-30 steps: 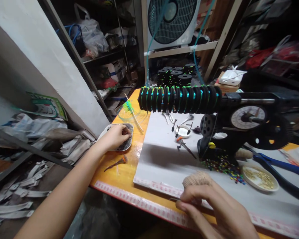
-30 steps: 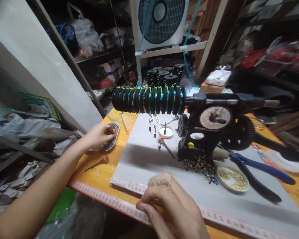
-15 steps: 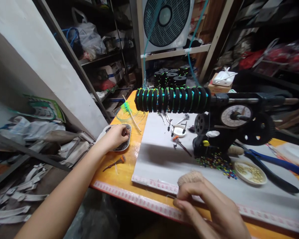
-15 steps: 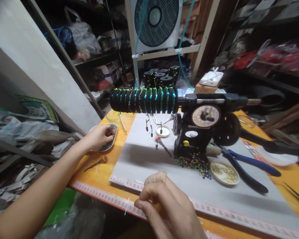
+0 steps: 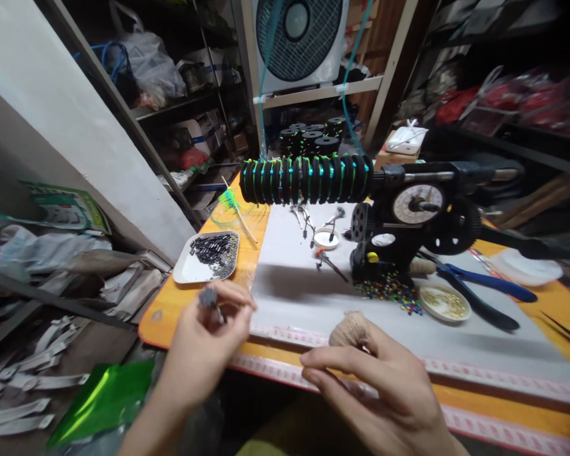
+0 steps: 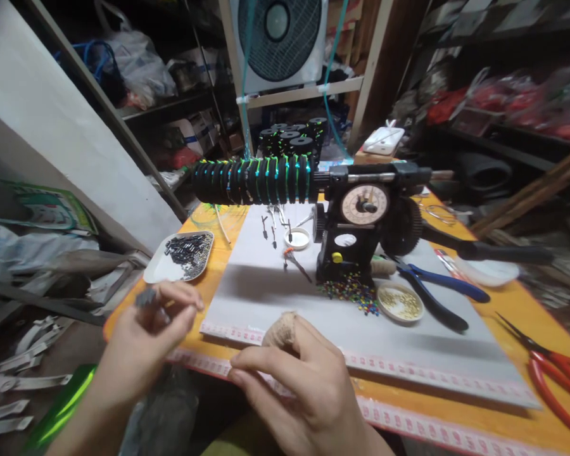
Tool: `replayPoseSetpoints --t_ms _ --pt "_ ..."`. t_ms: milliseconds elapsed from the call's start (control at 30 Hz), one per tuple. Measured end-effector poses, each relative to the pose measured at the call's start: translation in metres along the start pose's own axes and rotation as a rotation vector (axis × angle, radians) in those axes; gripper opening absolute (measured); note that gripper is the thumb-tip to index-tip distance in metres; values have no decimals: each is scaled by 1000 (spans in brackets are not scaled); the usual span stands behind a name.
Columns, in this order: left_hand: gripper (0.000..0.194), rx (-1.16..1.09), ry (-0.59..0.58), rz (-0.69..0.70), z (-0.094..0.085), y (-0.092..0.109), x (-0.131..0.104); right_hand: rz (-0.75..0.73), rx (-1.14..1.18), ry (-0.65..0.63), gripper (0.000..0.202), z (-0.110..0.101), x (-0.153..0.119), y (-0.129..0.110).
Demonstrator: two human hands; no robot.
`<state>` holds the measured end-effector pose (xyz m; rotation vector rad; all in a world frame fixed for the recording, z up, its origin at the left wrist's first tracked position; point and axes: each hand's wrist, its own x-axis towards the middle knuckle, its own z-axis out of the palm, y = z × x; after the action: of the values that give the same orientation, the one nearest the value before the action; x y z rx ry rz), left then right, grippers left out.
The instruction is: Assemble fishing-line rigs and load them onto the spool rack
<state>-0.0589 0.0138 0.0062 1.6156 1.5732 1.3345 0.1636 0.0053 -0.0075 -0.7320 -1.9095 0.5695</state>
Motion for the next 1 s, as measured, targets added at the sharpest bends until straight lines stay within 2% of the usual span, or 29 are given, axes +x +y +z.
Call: replayPoseSetpoints --t_ms 33,133,233,300,433,1000 --pt "10 -178 1 -53 10 3 -18 10 12 7 14 1 1 -3" --pt "12 -609 1 -334 37 9 -56 66 70 -12 12 4 1 -13" --pt "24 -887 106 -552 53 19 -74 105 135 -27 15 6 -1 -20" --pt "29 -958 175 -617 57 26 -79 125 186 -60 17 5 -3 -23" --pt "32 -951 189 -623 57 33 -83 174 255 -128 18 5 -4 -26" --pt "40 -856 217 -599 56 38 -84 157 293 -129 18 5 -5 -25"
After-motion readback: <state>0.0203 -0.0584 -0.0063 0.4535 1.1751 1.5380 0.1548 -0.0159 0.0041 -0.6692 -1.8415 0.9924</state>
